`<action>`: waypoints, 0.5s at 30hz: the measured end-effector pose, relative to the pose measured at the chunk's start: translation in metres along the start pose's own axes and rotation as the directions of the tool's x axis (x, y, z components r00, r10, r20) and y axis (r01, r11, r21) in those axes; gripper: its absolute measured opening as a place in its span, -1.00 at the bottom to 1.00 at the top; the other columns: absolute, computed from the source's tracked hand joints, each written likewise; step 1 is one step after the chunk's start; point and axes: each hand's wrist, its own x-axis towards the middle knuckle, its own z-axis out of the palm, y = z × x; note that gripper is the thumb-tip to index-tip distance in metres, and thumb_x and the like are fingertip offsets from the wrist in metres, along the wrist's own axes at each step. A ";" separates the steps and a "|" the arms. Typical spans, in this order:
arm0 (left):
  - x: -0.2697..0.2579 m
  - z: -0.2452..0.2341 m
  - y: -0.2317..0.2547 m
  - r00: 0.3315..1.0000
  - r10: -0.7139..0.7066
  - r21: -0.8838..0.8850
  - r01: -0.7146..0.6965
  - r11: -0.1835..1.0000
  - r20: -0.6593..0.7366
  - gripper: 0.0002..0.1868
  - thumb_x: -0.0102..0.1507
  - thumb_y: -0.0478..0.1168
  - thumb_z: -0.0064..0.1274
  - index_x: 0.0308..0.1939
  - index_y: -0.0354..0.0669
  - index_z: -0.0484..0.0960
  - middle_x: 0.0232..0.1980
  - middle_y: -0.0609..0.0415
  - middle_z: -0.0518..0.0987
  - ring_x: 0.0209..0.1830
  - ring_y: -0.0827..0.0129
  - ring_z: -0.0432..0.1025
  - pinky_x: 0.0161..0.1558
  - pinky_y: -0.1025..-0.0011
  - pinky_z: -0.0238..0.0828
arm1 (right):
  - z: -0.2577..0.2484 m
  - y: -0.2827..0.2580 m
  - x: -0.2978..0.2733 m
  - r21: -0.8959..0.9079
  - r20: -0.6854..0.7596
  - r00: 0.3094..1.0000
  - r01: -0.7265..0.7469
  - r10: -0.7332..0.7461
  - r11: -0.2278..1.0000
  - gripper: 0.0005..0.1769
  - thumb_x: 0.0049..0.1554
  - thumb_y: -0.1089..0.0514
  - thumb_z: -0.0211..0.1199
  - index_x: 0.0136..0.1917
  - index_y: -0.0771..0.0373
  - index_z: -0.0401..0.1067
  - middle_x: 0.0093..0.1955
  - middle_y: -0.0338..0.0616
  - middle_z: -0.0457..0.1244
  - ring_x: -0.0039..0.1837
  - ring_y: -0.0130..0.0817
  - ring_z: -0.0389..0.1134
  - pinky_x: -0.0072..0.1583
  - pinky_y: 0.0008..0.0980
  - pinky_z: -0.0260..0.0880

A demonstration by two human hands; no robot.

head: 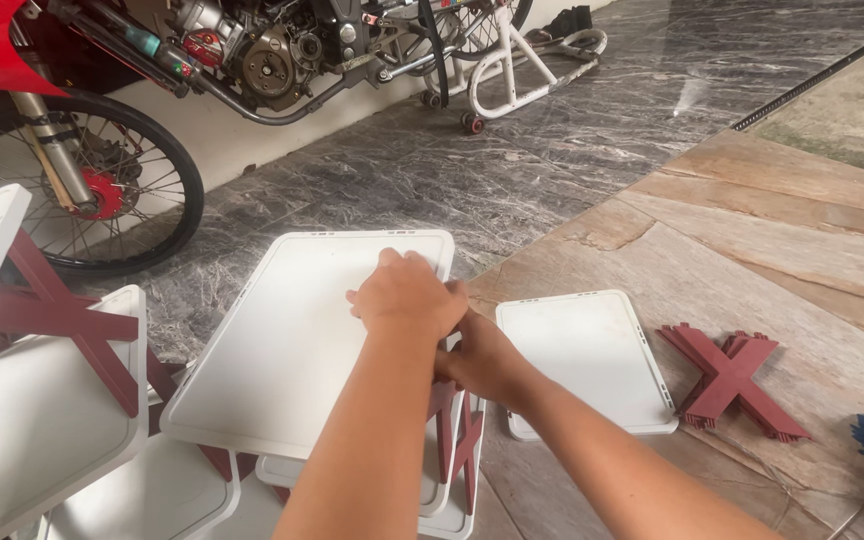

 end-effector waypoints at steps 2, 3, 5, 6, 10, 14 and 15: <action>0.002 0.005 0.003 0.997 0.020 0.032 -0.018 0.999 -0.068 -0.22 0.24 0.30 0.06 0.25 -0.30 0.48 0.24 -0.18 0.42 0.15 -0.16 0.48 0.07 -0.10 0.50 | 0.003 0.003 0.005 -0.049 -0.052 0.998 -0.030 0.027 0.998 -0.40 0.11 0.14 0.28 0.37 0.31 0.24 -0.14 -0.01 0.38 -0.25 -0.36 0.41 -0.26 -0.38 0.40; 0.004 0.008 0.004 0.994 0.030 0.047 -0.025 0.999 -0.102 -0.22 0.23 0.30 0.08 0.22 -0.32 0.48 0.21 -0.20 0.44 0.11 -0.13 0.51 -0.01 -0.05 0.57 | 0.004 0.006 0.008 -0.073 -0.077 0.996 -0.045 0.040 0.996 -0.42 0.14 0.14 0.27 0.38 0.32 0.25 -0.18 0.04 0.38 -0.27 -0.34 0.39 -0.28 -0.38 0.38; 0.008 0.013 0.005 0.993 0.045 0.000 -0.045 0.999 -0.110 -0.46 0.25 0.15 0.09 0.07 -0.23 0.63 0.12 -0.16 0.56 0.09 -0.07 0.54 -0.03 0.02 0.59 | 0.005 0.017 0.015 -0.103 -0.052 0.998 -0.032 0.026 0.994 -0.32 0.09 0.20 0.25 0.46 0.26 0.17 -0.11 0.05 0.40 -0.21 -0.28 0.42 -0.22 -0.31 0.40; 0.011 0.015 0.008 0.992 0.053 -0.026 -0.056 0.998 -0.113 -0.58 0.26 0.07 0.10 -0.01 -0.18 0.70 0.08 -0.14 0.62 0.08 -0.04 0.55 -0.04 0.06 0.60 | 0.005 0.025 0.018 -0.120 -0.040 0.999 -0.026 0.022 0.992 -0.26 0.06 0.23 0.24 0.49 0.23 0.12 -0.07 0.06 0.41 -0.17 -0.25 0.44 -0.20 -0.28 0.40; 0.021 0.017 0.023 0.977 0.212 0.310 -0.208 0.928 0.021 -0.76 0.31 -0.27 0.01 -0.02 -0.28 0.69 -0.06 -0.22 0.69 -0.14 -0.13 0.64 -0.26 0.07 0.67 | 0.015 0.051 0.030 -0.156 0.000 0.761 0.640 -0.648 0.752 -0.39 0.21 0.20 0.27 0.50 0.34 0.27 0.36 0.15 0.31 0.30 -0.09 0.33 0.24 -0.21 0.39; 0.025 0.000 0.018 0.942 0.334 0.326 -0.305 0.895 -0.035 -0.75 0.31 -0.29 -0.02 -0.06 -0.27 0.75 -0.09 -0.20 0.70 -0.14 -0.05 0.65 -0.25 0.12 0.64 | 0.015 0.058 0.040 -0.405 -0.071 0.936 0.288 -0.344 0.868 -0.29 0.23 0.05 0.26 0.51 0.33 0.08 0.35 0.28 0.24 0.35 0.11 0.28 0.28 -0.09 0.30; 0.026 -0.008 0.015 0.928 0.365 0.297 -0.327 0.897 -0.079 -0.75 0.30 -0.29 -0.02 -0.07 -0.25 0.76 -0.09 -0.18 0.70 -0.12 -0.03 0.65 -0.23 0.13 0.63 | 0.014 0.058 0.042 -0.452 -0.130 0.978 0.089 -0.165 0.888 -0.25 0.24 -0.01 0.26 0.49 0.35 0.01 0.30 0.32 0.22 0.31 0.17 0.27 0.24 -0.06 0.31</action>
